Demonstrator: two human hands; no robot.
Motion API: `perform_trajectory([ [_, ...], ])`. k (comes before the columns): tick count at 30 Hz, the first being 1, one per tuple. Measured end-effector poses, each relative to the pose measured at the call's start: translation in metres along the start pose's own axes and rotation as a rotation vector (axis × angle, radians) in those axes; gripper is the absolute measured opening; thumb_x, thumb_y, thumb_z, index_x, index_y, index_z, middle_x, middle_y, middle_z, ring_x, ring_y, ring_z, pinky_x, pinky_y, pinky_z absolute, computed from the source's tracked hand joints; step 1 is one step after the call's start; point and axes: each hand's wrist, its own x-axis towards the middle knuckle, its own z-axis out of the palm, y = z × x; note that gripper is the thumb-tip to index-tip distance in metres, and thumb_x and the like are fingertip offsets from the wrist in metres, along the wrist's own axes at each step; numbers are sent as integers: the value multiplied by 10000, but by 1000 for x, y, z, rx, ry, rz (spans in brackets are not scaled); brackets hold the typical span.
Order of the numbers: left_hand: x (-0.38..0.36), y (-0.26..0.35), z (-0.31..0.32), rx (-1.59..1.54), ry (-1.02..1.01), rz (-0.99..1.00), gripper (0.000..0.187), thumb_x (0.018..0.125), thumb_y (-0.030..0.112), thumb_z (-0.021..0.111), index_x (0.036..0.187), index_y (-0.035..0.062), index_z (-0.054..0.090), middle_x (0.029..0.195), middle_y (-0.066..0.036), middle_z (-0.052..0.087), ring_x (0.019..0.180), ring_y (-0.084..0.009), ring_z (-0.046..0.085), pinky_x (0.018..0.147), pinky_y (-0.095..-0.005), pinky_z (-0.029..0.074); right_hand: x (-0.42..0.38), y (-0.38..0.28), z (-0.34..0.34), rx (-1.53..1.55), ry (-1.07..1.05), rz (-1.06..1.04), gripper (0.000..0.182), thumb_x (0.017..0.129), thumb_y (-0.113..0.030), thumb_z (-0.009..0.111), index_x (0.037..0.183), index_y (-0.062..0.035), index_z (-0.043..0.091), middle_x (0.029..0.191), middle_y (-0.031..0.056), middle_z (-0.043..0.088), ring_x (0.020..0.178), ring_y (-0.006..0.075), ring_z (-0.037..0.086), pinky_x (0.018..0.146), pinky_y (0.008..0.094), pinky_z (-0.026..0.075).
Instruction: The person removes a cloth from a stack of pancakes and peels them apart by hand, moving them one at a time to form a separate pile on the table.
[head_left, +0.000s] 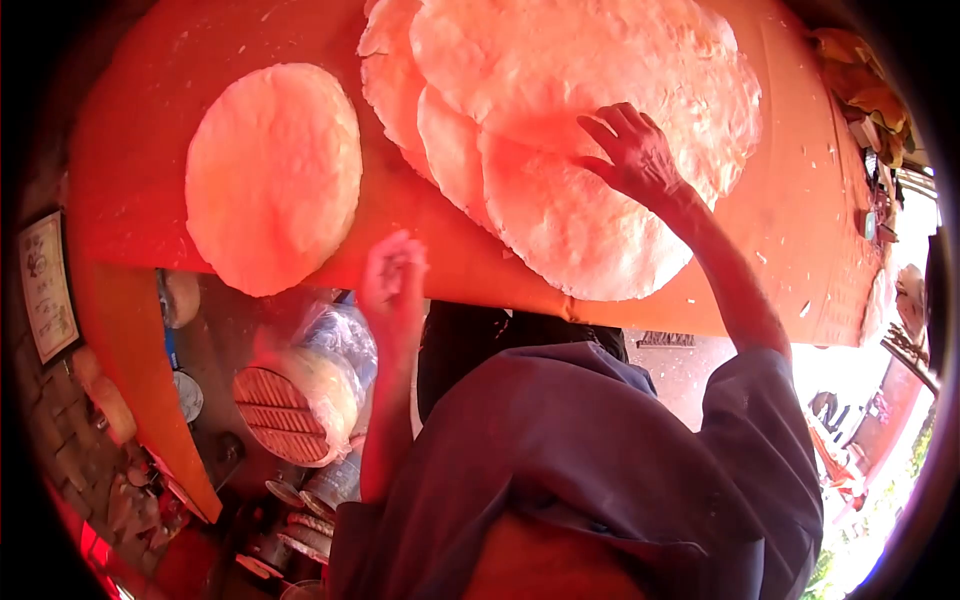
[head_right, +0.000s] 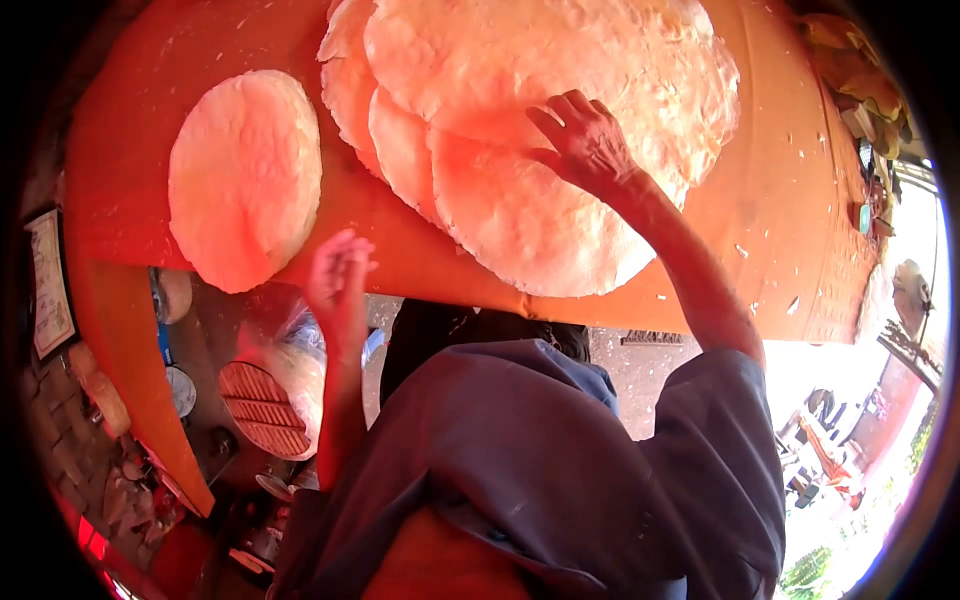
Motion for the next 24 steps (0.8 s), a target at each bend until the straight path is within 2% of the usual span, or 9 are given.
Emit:
perform_trajectory([
  [1, -1, -7, 12, -44, -74, -58, 263, 904, 79, 617, 1150, -3, 573, 1025, -74, 621, 922, -121, 603, 820, -247, 498, 0, 2, -1, -8, -19, -28, 419, 713, -216, 766, 1076, -59, 627, 1020, 89, 608, 950, 263, 589, 742, 390, 509],
  [4, -2, -20, 41, 63, -231, -52, 297, 919, 121, 609, 1176, -13, 543, 985, -56, 608, 915, -129, 611, 766, -251, 513, 10, 1, -6, -101, -97, -51, 433, 724, -205, 754, 1107, -58, 616, 1042, 94, 605, 962, 269, 586, 764, 387, 501],
  [7, 2, -13, 61, 49, -334, -134, 302, 924, 122, 601, 1178, -26, 531, 990, -58, 605, 919, -125, 605, 773, -249, 504, 13, -7, -7, -77, -32, 33, 448, 728, -199, 740, 1128, -54, 600, 1058, 110, 593, 981, 286, 577, 790, 403, 491],
  [13, 16, -13, 79, 17, -368, -114, 287, 933, 110, 581, 1165, -50, 523, 938, -59, 606, 832, -117, 606, 734, -246, 505, 27, -28, 15, -38, 4, -41, 451, 739, -207, 695, 1147, -47, 589, 1085, 135, 578, 1013, 314, 564, 813, 434, 478],
  [19, 16, -1, 78, -73, -326, -189, 279, 936, 120, 581, 1148, -53, 525, 918, -57, 601, 807, -116, 600, 712, -246, 504, 29, -19, 22, -136, 56, -12, 405, 754, -175, 675, 1133, -53, 599, 1021, 100, 602, 957, 275, 591, 764, 404, 482],
  [23, 15, -4, 79, -81, -314, -223, 287, 936, 137, 586, 1139, -57, 525, 913, -64, 606, 807, -123, 602, 709, -250, 503, 26, -4, 27, -159, 70, -132, 272, 761, -125, 654, 1024, -59, 632, 977, 78, 606, 922, 249, 604, 712, 377, 489],
  [24, 14, -4, 80, -83, -310, -226, 287, 936, 137, 586, 1139, -57, 525, 913, -64, 606, 807, -123, 602, 709, -250, 503, 28, 12, 27, -179, 51, -144, 177, 773, -95, 640, 949, -79, 650, 894, 57, 621, 863, 232, 620, 662, 357, 498],
])
